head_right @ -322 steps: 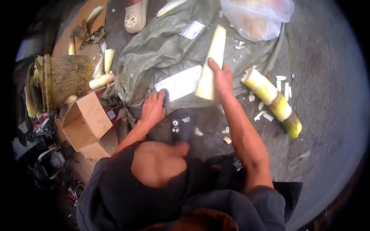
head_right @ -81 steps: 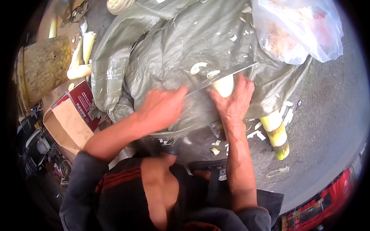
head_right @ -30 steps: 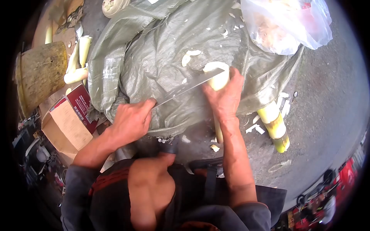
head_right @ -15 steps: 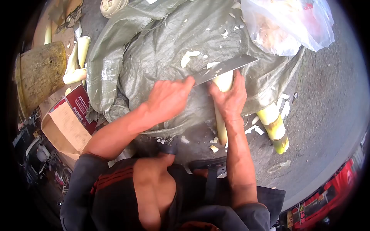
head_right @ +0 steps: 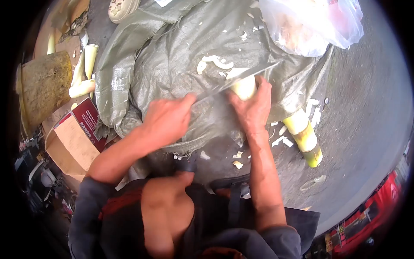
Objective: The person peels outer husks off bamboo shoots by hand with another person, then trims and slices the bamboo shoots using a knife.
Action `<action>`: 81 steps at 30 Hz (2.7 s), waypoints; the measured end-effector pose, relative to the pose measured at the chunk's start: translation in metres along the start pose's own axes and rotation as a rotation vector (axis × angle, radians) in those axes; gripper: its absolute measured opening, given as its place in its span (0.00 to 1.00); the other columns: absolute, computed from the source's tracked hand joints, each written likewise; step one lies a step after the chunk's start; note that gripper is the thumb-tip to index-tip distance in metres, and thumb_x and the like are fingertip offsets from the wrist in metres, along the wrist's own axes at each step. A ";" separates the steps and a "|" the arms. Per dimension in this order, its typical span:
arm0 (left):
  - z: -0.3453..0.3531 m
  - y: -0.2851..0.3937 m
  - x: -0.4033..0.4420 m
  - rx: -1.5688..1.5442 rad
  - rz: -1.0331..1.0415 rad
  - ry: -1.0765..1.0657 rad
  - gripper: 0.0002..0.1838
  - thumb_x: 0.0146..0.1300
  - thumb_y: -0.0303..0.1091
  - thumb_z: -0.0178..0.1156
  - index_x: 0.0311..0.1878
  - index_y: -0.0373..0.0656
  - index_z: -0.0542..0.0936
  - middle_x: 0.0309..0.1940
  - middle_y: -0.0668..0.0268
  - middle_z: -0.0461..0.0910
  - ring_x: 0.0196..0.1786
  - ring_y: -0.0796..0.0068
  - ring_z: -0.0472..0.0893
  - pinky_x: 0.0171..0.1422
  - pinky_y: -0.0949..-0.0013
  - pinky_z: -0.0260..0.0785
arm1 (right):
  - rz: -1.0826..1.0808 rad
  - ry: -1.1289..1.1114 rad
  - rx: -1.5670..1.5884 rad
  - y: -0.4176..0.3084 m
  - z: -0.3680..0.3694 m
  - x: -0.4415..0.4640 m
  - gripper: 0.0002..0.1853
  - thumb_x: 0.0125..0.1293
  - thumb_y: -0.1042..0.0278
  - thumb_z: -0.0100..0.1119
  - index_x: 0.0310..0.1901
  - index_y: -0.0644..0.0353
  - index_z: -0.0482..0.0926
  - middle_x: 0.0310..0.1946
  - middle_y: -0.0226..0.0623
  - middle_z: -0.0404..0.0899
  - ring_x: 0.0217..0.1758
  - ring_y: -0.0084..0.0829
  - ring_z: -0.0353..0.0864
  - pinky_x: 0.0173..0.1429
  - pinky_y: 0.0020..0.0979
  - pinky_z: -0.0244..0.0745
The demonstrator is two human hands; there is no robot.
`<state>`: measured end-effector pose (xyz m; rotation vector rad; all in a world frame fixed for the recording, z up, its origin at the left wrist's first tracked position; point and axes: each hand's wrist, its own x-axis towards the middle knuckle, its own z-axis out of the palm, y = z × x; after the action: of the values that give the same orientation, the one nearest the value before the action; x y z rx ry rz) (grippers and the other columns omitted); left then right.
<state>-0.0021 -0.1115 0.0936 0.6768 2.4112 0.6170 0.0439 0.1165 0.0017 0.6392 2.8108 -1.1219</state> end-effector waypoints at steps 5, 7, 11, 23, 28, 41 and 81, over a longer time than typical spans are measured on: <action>-0.009 -0.008 -0.044 0.010 -0.026 -0.020 0.09 0.63 0.24 0.59 0.47 0.38 0.75 0.26 0.52 0.82 0.27 0.45 0.82 0.29 0.47 0.71 | -0.074 -0.015 0.126 0.014 0.001 0.004 0.38 0.52 0.59 0.74 0.64 0.66 0.74 0.50 0.48 0.78 0.53 0.49 0.82 0.58 0.44 0.77; -0.006 -0.008 -0.047 0.007 -0.046 -0.030 0.09 0.63 0.24 0.59 0.46 0.38 0.75 0.26 0.52 0.82 0.27 0.46 0.82 0.29 0.47 0.71 | -0.075 -0.033 0.090 0.016 0.001 0.006 0.38 0.52 0.59 0.74 0.65 0.67 0.74 0.49 0.48 0.78 0.53 0.49 0.82 0.58 0.44 0.77; 0.008 -0.010 -0.021 -0.015 -0.029 -0.055 0.09 0.61 0.24 0.59 0.45 0.38 0.74 0.24 0.52 0.82 0.25 0.46 0.82 0.28 0.47 0.71 | -0.080 -0.054 0.094 0.019 0.000 0.007 0.39 0.53 0.57 0.75 0.65 0.68 0.74 0.50 0.48 0.79 0.53 0.50 0.82 0.59 0.44 0.76; 0.036 0.016 0.068 0.088 0.049 0.012 0.16 0.59 0.23 0.54 0.50 0.28 0.78 0.25 0.49 0.85 0.29 0.51 0.88 0.31 0.50 0.77 | -0.140 -0.042 -0.129 0.013 -0.004 0.012 0.48 0.47 0.53 0.82 0.66 0.69 0.69 0.51 0.50 0.76 0.58 0.52 0.76 0.66 0.48 0.69; 0.027 0.015 0.083 0.031 0.009 0.010 0.15 0.59 0.24 0.54 0.49 0.32 0.79 0.24 0.48 0.84 0.30 0.44 0.86 0.34 0.45 0.75 | -0.035 -0.055 0.021 0.003 -0.012 0.011 0.47 0.46 0.55 0.82 0.66 0.68 0.71 0.53 0.54 0.76 0.58 0.55 0.77 0.66 0.47 0.73; 0.004 -0.014 -0.060 0.028 -0.082 -0.004 0.10 0.64 0.24 0.59 0.49 0.40 0.77 0.27 0.52 0.84 0.26 0.46 0.83 0.30 0.47 0.73 | -0.122 -0.040 0.003 0.002 0.003 0.004 0.42 0.47 0.61 0.79 0.64 0.65 0.71 0.51 0.52 0.77 0.57 0.51 0.79 0.62 0.45 0.75; 0.009 -0.022 -0.042 -0.059 -0.087 -0.095 0.11 0.66 0.27 0.58 0.50 0.38 0.76 0.24 0.49 0.82 0.27 0.41 0.82 0.32 0.43 0.71 | -0.140 -0.092 0.015 0.013 -0.002 -0.004 0.38 0.51 0.59 0.74 0.63 0.64 0.72 0.50 0.51 0.76 0.54 0.52 0.79 0.59 0.47 0.75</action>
<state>0.0268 -0.1500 0.0905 0.5605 2.3126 0.6036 0.0532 0.1245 -0.0044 0.3862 2.8078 -1.1622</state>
